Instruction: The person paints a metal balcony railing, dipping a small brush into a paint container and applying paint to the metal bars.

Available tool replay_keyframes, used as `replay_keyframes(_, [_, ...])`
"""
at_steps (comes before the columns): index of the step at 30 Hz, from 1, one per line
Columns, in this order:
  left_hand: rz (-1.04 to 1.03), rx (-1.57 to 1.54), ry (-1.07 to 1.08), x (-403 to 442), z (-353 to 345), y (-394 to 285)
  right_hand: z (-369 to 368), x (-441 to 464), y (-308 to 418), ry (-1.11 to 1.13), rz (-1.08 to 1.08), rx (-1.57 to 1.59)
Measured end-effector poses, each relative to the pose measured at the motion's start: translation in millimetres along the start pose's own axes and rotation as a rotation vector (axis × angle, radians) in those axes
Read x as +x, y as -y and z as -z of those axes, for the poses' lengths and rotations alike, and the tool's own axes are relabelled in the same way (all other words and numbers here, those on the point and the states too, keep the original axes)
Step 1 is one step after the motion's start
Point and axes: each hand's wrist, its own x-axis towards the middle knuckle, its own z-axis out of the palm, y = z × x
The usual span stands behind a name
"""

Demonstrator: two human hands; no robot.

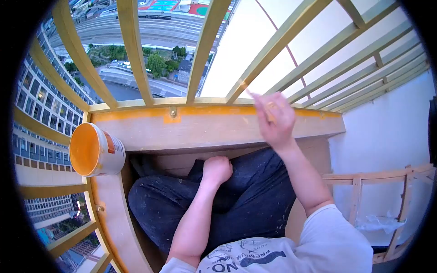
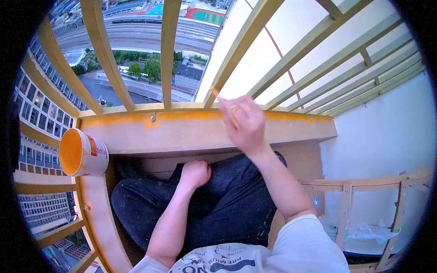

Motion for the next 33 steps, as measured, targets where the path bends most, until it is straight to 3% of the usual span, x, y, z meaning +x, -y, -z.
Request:
replay_keyframes(2, [-0.011, 0.011, 0.012, 2, 3, -2, -21, -12, 8, 0.122, -0.037, 0.01])
replay_keyframes(4, [-0.015, 0.019, 0.026, 2, 4, -3, -50, -24, 8, 0.257, 0.086, -0.025])
replay_keyframes(8, [0.003, -0.016, 0.039, 0, 3, -2, -67, -37, 9, 0.369, -0.023, 0.031])
replay_keyframes(12, [-0.016, 0.0, -0.003, 4, -4, -3, -72, -25, 12, 0.28, 0.016, 0.045])
replay_keyframes(14, [-0.013, 0.008, -0.019, 1, -6, -3, -82, -30, 8, 0.429, 0.066, 0.094])
replay_keyframes(18, [-0.038, 0.023, -0.059, 3, -9, -1, -75, -22, 8, 0.327, 0.027, 0.045])
replay_keyframes(22, [0.012, 0.018, 0.033, 5, 1, -3, -82, -28, 9, 0.384, -0.041, 0.188])
replay_keyframes(25, [0.015, 0.013, 0.075, 5, -1, -4, -74, -26, 15, 0.223, -0.183, 0.143])
replay_keyframes(28, [-0.002, 0.018, 0.028, 4, -2, -4, -87, -28, 10, 0.289, -0.342, 0.302])
replay_keyframes(33, [-0.023, 0.039, -0.015, 6, -9, -1, -81, -23, 12, 0.188, -0.399, 0.321])
